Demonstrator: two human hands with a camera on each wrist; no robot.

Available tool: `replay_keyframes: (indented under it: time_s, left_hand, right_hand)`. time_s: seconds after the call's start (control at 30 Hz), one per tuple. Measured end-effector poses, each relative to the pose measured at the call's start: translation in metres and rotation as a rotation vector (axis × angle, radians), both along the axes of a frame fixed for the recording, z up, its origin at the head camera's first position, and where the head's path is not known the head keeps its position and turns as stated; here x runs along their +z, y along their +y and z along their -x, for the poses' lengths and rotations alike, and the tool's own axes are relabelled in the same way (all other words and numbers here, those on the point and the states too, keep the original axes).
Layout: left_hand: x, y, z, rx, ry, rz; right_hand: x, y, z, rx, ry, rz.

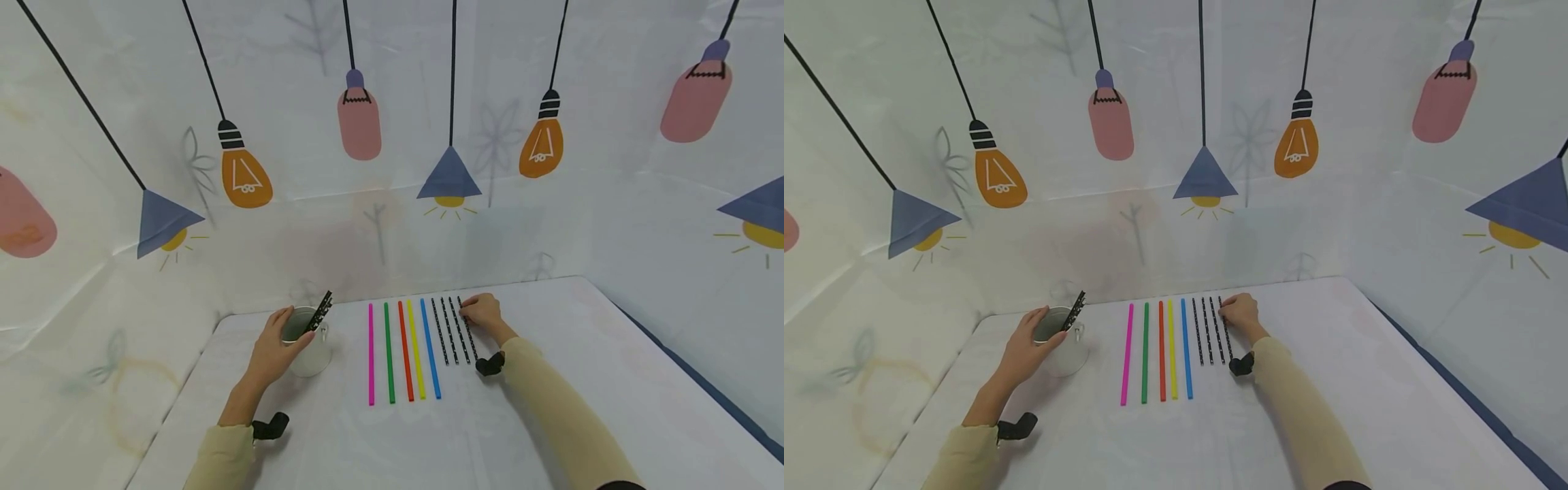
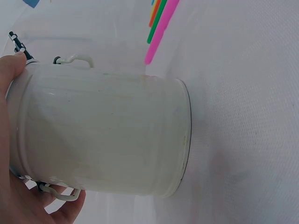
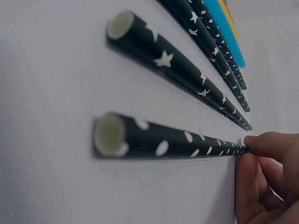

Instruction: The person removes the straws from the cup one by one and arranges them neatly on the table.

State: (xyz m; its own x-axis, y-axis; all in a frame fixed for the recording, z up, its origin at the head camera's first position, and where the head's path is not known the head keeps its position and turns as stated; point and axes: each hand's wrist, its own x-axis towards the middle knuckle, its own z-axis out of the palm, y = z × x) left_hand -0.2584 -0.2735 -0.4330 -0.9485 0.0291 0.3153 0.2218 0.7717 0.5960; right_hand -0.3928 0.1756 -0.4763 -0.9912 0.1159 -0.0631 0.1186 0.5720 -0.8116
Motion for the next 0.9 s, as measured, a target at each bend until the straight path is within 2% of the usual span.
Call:
replay_keyframes:
  time_s: [0.37, 0.63, 0.9]
  left_hand:
    - [-0.0043, -0.0046, 0.0013, -0.004, 0.010, 0.005]
    - [-0.0036, -0.0068, 0.0016, -0.002, 0.016, 0.014]
    - [-0.0061, -0.0035, 0.0002, -0.004, 0.020, -0.019]
  right_hand:
    - [0.0028, -0.0011, -0.0063, 0.002, -0.012, -0.022]
    - [0.0015, -0.0031, -0.0043, 0.007, 0.003, -0.030]
    - [0.0030, -0.0030, -0.0060, -0.010, -0.002, -0.066]
